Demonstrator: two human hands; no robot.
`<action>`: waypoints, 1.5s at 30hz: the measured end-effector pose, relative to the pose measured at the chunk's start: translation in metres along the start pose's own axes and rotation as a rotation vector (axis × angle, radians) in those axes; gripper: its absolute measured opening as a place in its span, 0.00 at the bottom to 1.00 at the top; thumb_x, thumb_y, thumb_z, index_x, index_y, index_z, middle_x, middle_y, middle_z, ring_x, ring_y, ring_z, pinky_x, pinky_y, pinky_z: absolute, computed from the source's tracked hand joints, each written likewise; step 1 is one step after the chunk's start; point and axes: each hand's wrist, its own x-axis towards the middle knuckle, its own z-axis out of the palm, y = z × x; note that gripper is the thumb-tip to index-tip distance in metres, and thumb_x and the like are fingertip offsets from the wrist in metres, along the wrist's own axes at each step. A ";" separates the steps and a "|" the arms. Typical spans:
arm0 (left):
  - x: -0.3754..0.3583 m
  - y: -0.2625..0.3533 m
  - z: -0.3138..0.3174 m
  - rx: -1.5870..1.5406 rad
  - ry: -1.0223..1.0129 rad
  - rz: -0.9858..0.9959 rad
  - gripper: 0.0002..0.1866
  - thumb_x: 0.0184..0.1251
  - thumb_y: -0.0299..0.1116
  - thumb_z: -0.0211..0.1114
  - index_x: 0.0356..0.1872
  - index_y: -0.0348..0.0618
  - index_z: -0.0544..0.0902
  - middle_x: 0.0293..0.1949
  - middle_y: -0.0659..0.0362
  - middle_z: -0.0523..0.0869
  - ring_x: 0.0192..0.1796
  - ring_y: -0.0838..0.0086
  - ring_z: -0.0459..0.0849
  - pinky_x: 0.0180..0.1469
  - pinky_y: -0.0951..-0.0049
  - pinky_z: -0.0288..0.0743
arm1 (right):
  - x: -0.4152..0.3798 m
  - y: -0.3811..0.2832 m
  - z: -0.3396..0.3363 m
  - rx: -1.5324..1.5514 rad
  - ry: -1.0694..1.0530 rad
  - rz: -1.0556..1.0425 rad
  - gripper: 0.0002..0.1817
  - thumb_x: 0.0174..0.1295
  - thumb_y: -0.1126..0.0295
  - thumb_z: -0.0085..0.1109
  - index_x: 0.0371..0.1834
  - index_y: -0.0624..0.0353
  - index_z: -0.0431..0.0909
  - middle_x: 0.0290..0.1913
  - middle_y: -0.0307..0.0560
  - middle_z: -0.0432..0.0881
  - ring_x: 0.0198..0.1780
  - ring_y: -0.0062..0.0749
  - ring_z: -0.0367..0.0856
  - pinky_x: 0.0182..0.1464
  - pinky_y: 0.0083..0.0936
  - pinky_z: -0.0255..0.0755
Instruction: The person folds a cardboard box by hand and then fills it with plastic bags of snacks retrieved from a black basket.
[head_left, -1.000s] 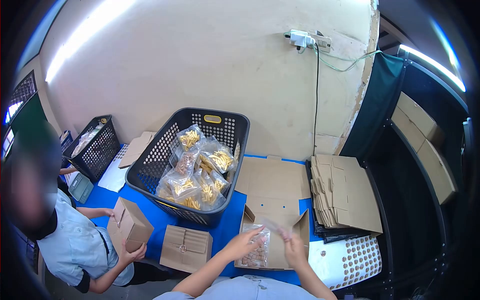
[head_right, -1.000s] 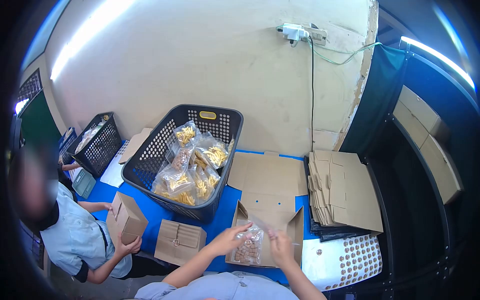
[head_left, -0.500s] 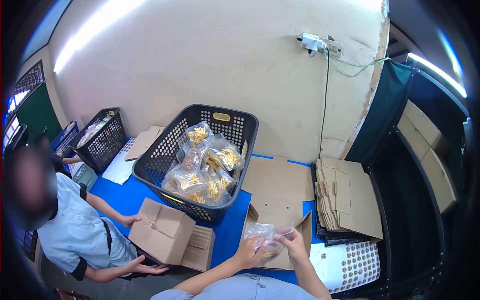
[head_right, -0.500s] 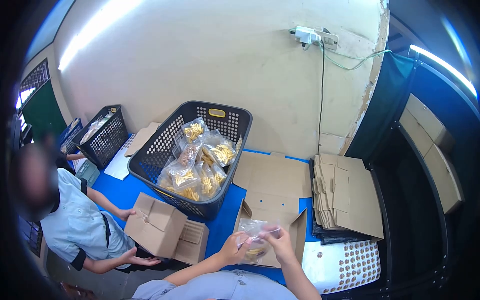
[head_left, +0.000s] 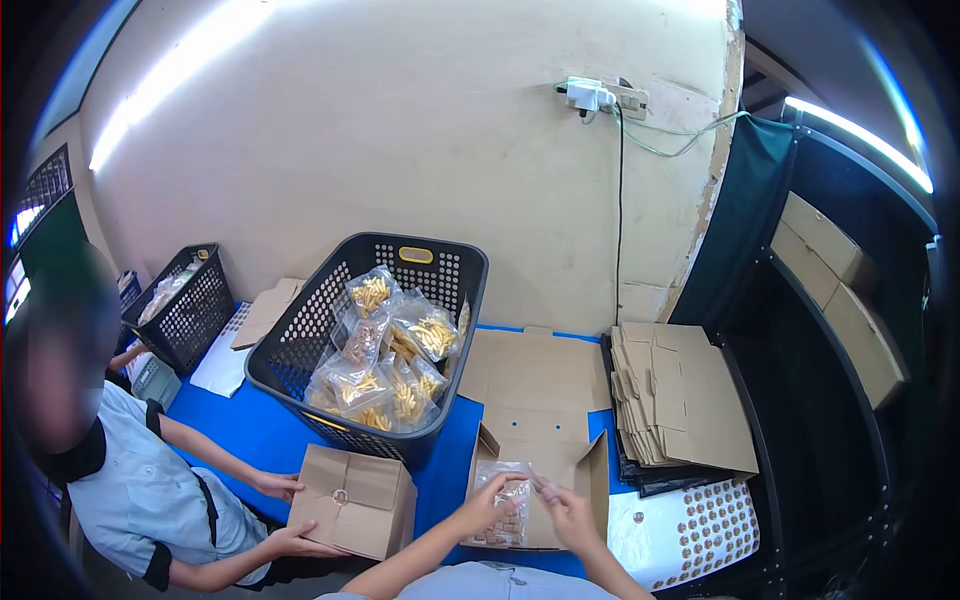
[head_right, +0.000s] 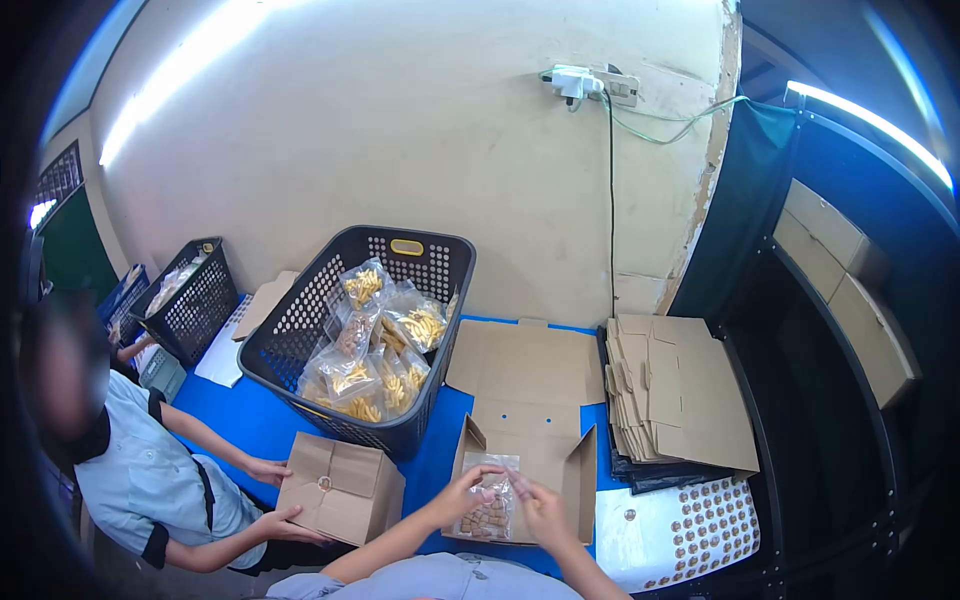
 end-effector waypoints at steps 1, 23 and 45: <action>0.000 0.000 0.012 -0.006 0.024 0.061 0.29 0.71 0.39 0.59 0.68 0.36 0.64 0.64 0.47 0.72 0.69 0.63 0.68 0.70 0.65 0.59 | 0.001 -0.005 0.006 0.003 0.006 -0.004 0.20 0.74 0.63 0.47 0.64 0.60 0.73 0.58 0.57 0.80 0.63 0.41 0.76 0.65 0.31 0.66; -0.004 0.051 -0.028 0.119 0.244 0.118 0.22 0.79 0.42 0.45 0.54 0.33 0.78 0.49 0.49 0.85 0.52 0.67 0.83 0.62 0.65 0.69 | 0.049 0.011 -0.043 0.289 0.338 -0.075 0.19 0.74 0.62 0.48 0.53 0.67 0.78 0.50 0.51 0.85 0.57 0.33 0.80 0.61 0.31 0.70; 0.009 0.063 -0.010 -0.114 0.032 0.075 0.27 0.78 0.49 0.46 0.56 0.35 0.80 0.46 0.51 0.87 0.51 0.69 0.84 0.59 0.69 0.72 | 0.051 -0.016 -0.019 0.519 0.089 0.125 0.10 0.66 0.66 0.61 0.35 0.63 0.81 0.35 0.46 0.85 0.38 0.25 0.83 0.46 0.24 0.76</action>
